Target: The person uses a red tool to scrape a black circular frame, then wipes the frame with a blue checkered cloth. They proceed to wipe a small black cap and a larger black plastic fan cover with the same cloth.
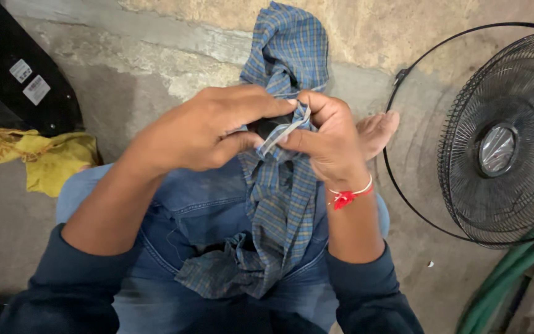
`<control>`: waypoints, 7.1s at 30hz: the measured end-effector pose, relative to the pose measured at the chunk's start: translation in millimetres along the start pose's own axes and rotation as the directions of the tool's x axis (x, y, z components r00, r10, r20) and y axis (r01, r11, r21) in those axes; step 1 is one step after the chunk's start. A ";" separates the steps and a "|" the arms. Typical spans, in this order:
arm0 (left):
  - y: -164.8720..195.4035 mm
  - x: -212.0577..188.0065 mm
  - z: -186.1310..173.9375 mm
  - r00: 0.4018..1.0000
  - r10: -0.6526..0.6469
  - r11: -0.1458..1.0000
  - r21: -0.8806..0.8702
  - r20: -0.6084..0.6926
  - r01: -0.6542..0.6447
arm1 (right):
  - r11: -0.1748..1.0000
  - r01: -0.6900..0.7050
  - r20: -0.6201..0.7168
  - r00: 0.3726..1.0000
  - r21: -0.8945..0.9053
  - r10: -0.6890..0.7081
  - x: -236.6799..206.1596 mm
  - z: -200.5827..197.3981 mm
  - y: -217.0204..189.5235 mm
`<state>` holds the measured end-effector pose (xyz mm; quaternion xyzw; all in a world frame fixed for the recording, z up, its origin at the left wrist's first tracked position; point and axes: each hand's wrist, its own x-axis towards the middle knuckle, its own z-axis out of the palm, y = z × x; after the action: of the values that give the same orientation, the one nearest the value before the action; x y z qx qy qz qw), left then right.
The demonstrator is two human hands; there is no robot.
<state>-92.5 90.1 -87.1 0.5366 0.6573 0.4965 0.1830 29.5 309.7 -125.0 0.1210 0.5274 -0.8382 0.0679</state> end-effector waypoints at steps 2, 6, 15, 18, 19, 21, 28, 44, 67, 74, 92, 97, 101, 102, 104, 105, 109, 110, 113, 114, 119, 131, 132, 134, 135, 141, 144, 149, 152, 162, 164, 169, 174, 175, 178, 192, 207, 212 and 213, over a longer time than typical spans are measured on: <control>-0.5 0.4 -1.1 1.000 -0.004 0.999 -0.034 0.018 0.004 | 0.999 -0.027 0.005 1.000 0.018 0.027 -0.1 0.3 -1.2; -0.8 0.6 -6.5 0.998 0.012 0.992 -0.129 0.064 -0.004 | 0.998 -0.053 0.094 0.994 0.039 0.049 -1.6 -3.9 -2.6; 0.7 3.1 -3.5 0.994 0.016 0.999 -0.053 0.111 -0.010 | 0.995 -0.097 0.085 0.991 -0.031 0.099 3.8 -1.2 -3.2; 3.3 2.9 -1.6 0.992 0.010 1.000 -0.011 0.123 -0.009 | 0.980 -0.015 0.090 0.995 -0.198 0.034 3.3 2.2 -2.8; 3.7 2.7 -1.1 0.991 -0.005 1.000 0.019 0.131 0.003 | 0.956 0.040 0.087 0.996 -0.292 -0.015 3.2 3.2 -1.1; 3.4 1.6 -1.0 0.993 -0.038 0.999 0.003 0.111 0.038 | 0.957 0.014 0.023 1.000 -0.288 -0.007 2.2 3.2 2.7; -10.5 -3.3 -10.6 0.998 0.028 0.980 -0.197 -0.059 -0.039 | 0.997 0.063 -0.074 0.995 0.043 -0.060 -2.0 -24.2 -5.1; -19.8 -4.9 7.9 0.992 0.058 0.998 -0.022 -0.112 -0.060 | 0.977 0.156 -0.041 0.988 0.147 -0.152 6.8 11.4 20.4; -16.4 -0.1 25.6 0.967 -0.048 0.982 -0.187 -0.249 0.000 | 0.854 0.033 0.032 0.998 0.520 -0.058 6.6 -3.7 17.8; -0.4 6.9 46.6 0.917 -0.254 0.963 0.007 -0.307 0.269 | 0.906 0.225 -0.180 0.969 0.358 -0.169 14.6 10.0 30.6; -4.5 1.2 65.7 0.883 -0.019 0.876 0.419 -0.468 0.241 | 0.464 0.299 -0.060 0.787 -0.834 -0.614 8.9 28.1 23.7; -3.0 1.7 66.4 0.881 0.013 0.880 0.423 -0.473 0.214 | 0.627 0.277 -0.167 0.816 -0.728 -0.554 10.0 33.0 20.1; -1.6 1.6 61.4 0.895 0.014 0.856 0.467 -0.447 0.220 | 0.567 0.372 -0.045 0.807 -0.735 -0.589 6.9 32.4 22.6; -0.1 2.5 61.3 0.900 0.015 0.849 0.481 -0.436 0.219 | 0.628 0.373 -0.083 0.815 -0.683 -0.574 7.8 31.3 23.5; 3.4 5.2 61.8 0.897 0.037 0.866 0.462 -0.440 0.192 | 0.735 0.370 -0.162 0.826 -0.568 -0.541 10.2 28.4 24.9; 4.9 6.2 61.4 0.887 0.055 0.884 0.435 -0.458 0.170 | 0.782 0.373 -0.197 0.830 -0.500 -0.522 12.1 27.3 25.8; 5.4 6.8 54.5 0.881 0.053 0.865 0.462 -0.469 0.194 | 0.884 0.323 -0.227 0.883 -0.337 -0.410 14.0 23.8 28.4; 5.5 6.6 54.0 0.893 0.064 0.859 0.479 -0.446 0.178 | 0.878 0.303 -0.217 0.891 -0.369 -0.399 12.8 23.2 29.2; 5.2 6.9 54.9 0.913 0.090 0.861 0.491 -0.398 0.129 | 0.875 0.295 -0.214 0.893 -0.385 -0.396 9.2 20.7 30.6; 5.3 7.1 56.1 0.913 0.091 0.873 0.473 -0.397 0.119 | 0.885 0.327 -0.229 0.882 -0.330 -0.412 9.4 19.2 30.8; 0.9 9.3 53.5 0.891 0.148 0.910 0.412 -0.430 0.047 | 0.939 0.338 -0.213 0.924 0.061 -0.318 17.7 9.4 27.2; -9.2 10.2 39.1 0.911 0.238 0.923 0.369 -0.336 -0.105 | 0.939 0.122 -0.095 0.991 0.321 -0.097 19.1 -10.7 25.4; -12.4 9.3 39.1 0.913 0.243 0.926 0.359 -0.327 -0.117 | 0.931 0.110 -0.093 0.992 0.347 -0.082 20.1 -15.1 27.6; -19.8 8.0 42.8 0.923 0.239 0.933 0.335 -0.300 -0.133 | 0.932 0.095 -0.087 0.994 0.349 -0.069 20.0 -22.9 32.5; -24.2 8.7 46.6 0.930 0.233 0.936 0.326 -0.285 -0.134 | 0.941 0.093 -0.075 0.995 0.325 -0.073 18.6 -26.4 34.7; -48.4 13.2 61.8 0.948 0.220 0.928 0.350 -0.229 -0.131 | 0.961 0.027 -0.035 0.999 0.277 -0.018 23.7 -46.8 40.5; -59.2 17.7 63.4 0.944 0.226 0.937 0.317 -0.240 -0.144 | 0.940 0.035 -0.110 0.994 0.340 0.003 43.5 -60.4 50.4; -78.0 18.7 67.0 0.953 0.194 0.927 0.360 -0.231 -0.101 | 0.971 0.042 -0.077 0.997 0.235 -0.024 66.1 -85.9 69.7; -84.3 17.2 69.3 0.958 0.184 0.926 0.367 -0.220 -0.093 | 0.974 0.064 -0.064 0.997 0.218 -0.051 65.0 -90.2 68.4; -58.5 5.0 33.7 0.938 -0.118 0.976 -0.214 -0.327 0.048 | 0.954 0.271 -0.280 0.913 -0.125 -0.296 31.6 -53.2 21.6; -50.6 2.9 25.7 0.946 -0.173 0.818 -0.575 -0.273 -0.016 | 0.947 0.303 -0.355 0.901 0.107 -0.248 28.7 -46.7 8.8; -37.3 5.6 21.2 0.947 -0.191 0.893 -0.446 -0.259 0.058 | 0.903 0.425 -0.306 0.854 -0.060 -0.422 22.4 -12.3 0.1; -41.5 5.0 28.6 0.942 -0.238 0.866 -0.490 -0.236 0.096 | 0.491 0.550 0.146 0.752 -0.675 -0.642 8.9 12.6 9.7; -44.4 5.1 30.9 0.935 -0.264 0.879 -0.459 -0.238 0.131 | 0.503 0.520 0.093 0.754 -0.690 -0.651 8.5 13.7 10.3; -54.7 6.2 39.1 0.914 -0.317 0.821 -0.556 -0.254 0.130 | 0.590 0.428 -0.056 0.776 -0.685 -0.628 10.0 13.7 9.1; -59.9 5.3 17.9 0.891 -0.298 0.834 -0.547 -0.342 0.069 | 0.644 0.396 -0.182 0.744 -0.655 -0.643 15.5 -35.7 -13.7; -137.9 -12.1 35.4 0.538 -0.837 0.353 0.653 -0.099 0.670 | 0.661 0.674 -0.446 0.506 -0.329 -0.738 -10.8 -90.8 -53.8; -156.3 -7.7 -27.3 0.595 -0.615 0.405 0.439 -0.518 0.802 | 0.656 0.680 -0.429 0.511 -0.328 -0.745 -12.4 -94.9 -50.7; -162.2 -6.0 -39.1 0.618 -0.477 0.444 0.436 -0.624 0.783 | 0.665 0.667 -0.439 0.514 -0.336 -0.737 -11.7 -94.4 -48.9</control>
<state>-205.5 78.2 -209.3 0.1519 0.9650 0.2134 0.0076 41.4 415.9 -118.5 0.1235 0.5777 -0.6880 -0.4214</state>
